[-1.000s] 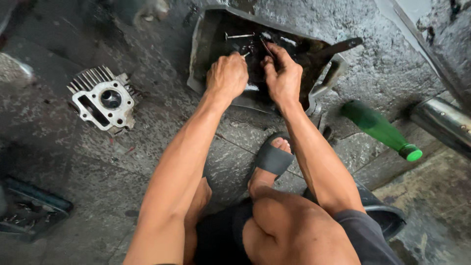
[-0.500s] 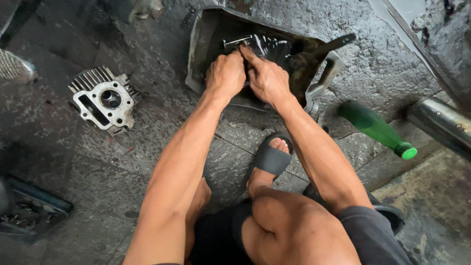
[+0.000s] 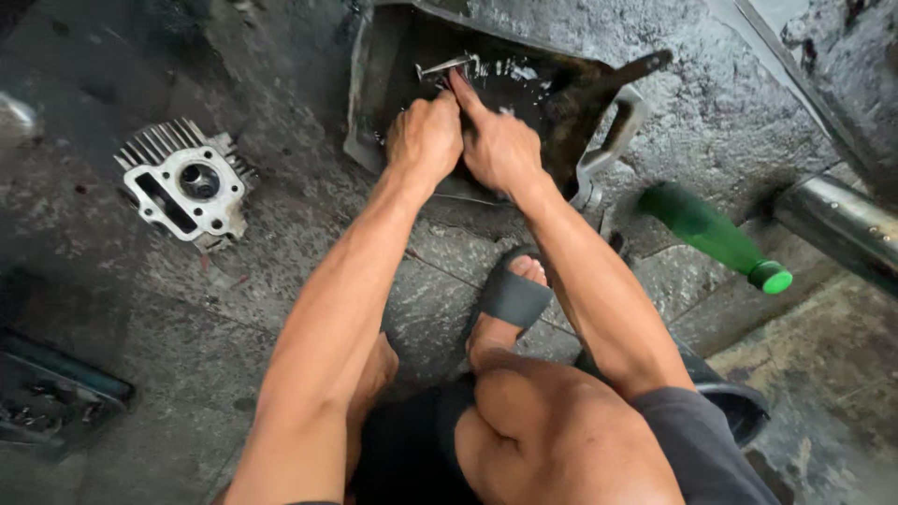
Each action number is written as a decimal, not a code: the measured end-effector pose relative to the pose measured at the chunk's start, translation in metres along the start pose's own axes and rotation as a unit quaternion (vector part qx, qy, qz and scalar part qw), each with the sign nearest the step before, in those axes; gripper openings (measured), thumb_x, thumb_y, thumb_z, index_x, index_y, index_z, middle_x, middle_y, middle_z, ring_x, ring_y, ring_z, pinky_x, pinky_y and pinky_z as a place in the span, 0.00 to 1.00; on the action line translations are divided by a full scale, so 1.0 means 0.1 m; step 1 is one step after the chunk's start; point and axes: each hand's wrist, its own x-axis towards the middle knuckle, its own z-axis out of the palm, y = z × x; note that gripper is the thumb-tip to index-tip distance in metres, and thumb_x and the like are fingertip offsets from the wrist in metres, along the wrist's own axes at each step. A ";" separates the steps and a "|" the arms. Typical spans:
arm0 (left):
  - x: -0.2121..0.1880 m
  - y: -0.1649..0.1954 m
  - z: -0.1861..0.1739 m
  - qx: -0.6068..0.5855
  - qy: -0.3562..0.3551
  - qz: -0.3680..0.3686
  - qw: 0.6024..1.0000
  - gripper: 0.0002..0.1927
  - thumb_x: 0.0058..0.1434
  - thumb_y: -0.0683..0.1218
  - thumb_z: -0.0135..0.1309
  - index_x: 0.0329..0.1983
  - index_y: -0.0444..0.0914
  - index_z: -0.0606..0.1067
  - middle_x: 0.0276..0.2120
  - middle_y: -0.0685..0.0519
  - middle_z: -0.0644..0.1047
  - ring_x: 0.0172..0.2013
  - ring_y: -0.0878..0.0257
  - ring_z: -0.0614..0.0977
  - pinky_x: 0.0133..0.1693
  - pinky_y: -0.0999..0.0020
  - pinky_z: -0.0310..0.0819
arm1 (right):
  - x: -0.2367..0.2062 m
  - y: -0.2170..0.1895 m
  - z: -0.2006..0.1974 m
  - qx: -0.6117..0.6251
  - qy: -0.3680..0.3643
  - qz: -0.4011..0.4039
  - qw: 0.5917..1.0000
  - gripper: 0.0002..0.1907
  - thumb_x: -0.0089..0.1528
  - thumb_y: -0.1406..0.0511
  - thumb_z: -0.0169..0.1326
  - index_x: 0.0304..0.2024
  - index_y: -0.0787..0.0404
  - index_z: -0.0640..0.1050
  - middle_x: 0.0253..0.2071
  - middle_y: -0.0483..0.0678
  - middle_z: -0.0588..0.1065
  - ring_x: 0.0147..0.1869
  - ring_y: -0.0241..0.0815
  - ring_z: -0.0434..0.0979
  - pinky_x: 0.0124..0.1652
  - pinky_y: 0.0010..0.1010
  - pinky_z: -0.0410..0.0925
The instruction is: The person sits on the floor of a motorcycle repair area and works on small engine components. They fit a small metal part with a hand tool, dip and agitate parts in a tray of dark liquid, and then work on a cylinder head, fitting components into it by hand.
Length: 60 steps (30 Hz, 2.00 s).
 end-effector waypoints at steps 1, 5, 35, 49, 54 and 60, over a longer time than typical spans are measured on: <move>0.00 -0.01 0.00 -0.012 0.005 0.000 1.000 0.12 0.67 0.46 0.45 0.42 0.37 0.78 0.36 0.33 0.80 0.40 0.32 0.81 0.43 0.37 0.74 | 0.00 0.00 0.01 0.006 0.003 -0.001 1.000 0.42 0.64 0.62 0.50 0.77 0.30 0.51 0.38 0.64 0.80 0.41 0.68 0.80 0.43 0.57 0.71; 0.00 -0.01 0.01 -0.027 0.031 0.016 0.999 0.12 0.68 0.48 0.45 0.42 0.38 0.78 0.35 0.32 0.80 0.39 0.31 0.81 0.41 0.35 0.73 | -0.03 0.04 0.03 0.048 0.024 -0.055 0.997 0.45 0.56 0.65 0.51 0.75 0.34 0.53 0.37 0.64 0.80 0.39 0.67 0.80 0.40 0.56 0.72; -0.04 0.01 0.05 0.065 0.039 0.056 0.996 0.15 0.69 0.47 0.42 0.40 0.37 0.79 0.33 0.36 0.81 0.37 0.36 0.83 0.40 0.41 0.77 | -0.11 0.16 0.05 -0.005 0.002 -0.027 1.000 0.41 0.64 0.63 0.51 0.77 0.36 0.52 0.36 0.64 0.80 0.39 0.68 0.80 0.41 0.57 0.72; -0.07 0.10 0.01 0.053 0.035 0.051 0.997 0.16 0.68 0.47 0.42 0.39 0.36 0.80 0.34 0.35 0.81 0.38 0.35 0.82 0.41 0.40 0.76 | -0.11 0.11 0.01 -0.011 -0.014 -0.011 1.000 0.42 0.63 0.62 0.51 0.77 0.34 0.51 0.37 0.63 0.80 0.39 0.67 0.80 0.40 0.56 0.72; -0.06 0.07 -0.13 -0.037 -0.021 0.026 0.999 0.13 0.64 0.48 0.48 0.39 0.36 0.80 0.35 0.33 0.80 0.40 0.33 0.81 0.42 0.40 0.74 | -0.04 0.03 -0.01 -0.037 0.011 -0.005 0.999 0.42 0.63 0.60 0.51 0.76 0.33 0.49 0.36 0.64 0.79 0.38 0.68 0.80 0.39 0.58 0.71; -0.03 0.13 -0.07 -0.029 -0.012 -0.035 0.999 0.12 0.65 0.46 0.47 0.41 0.36 0.79 0.39 0.35 0.80 0.43 0.34 0.81 0.43 0.41 0.74 | -0.10 0.08 0.01 0.006 -0.001 -0.008 1.000 0.40 0.65 0.60 0.50 0.77 0.35 0.51 0.36 0.65 0.79 0.40 0.69 0.79 0.42 0.58 0.71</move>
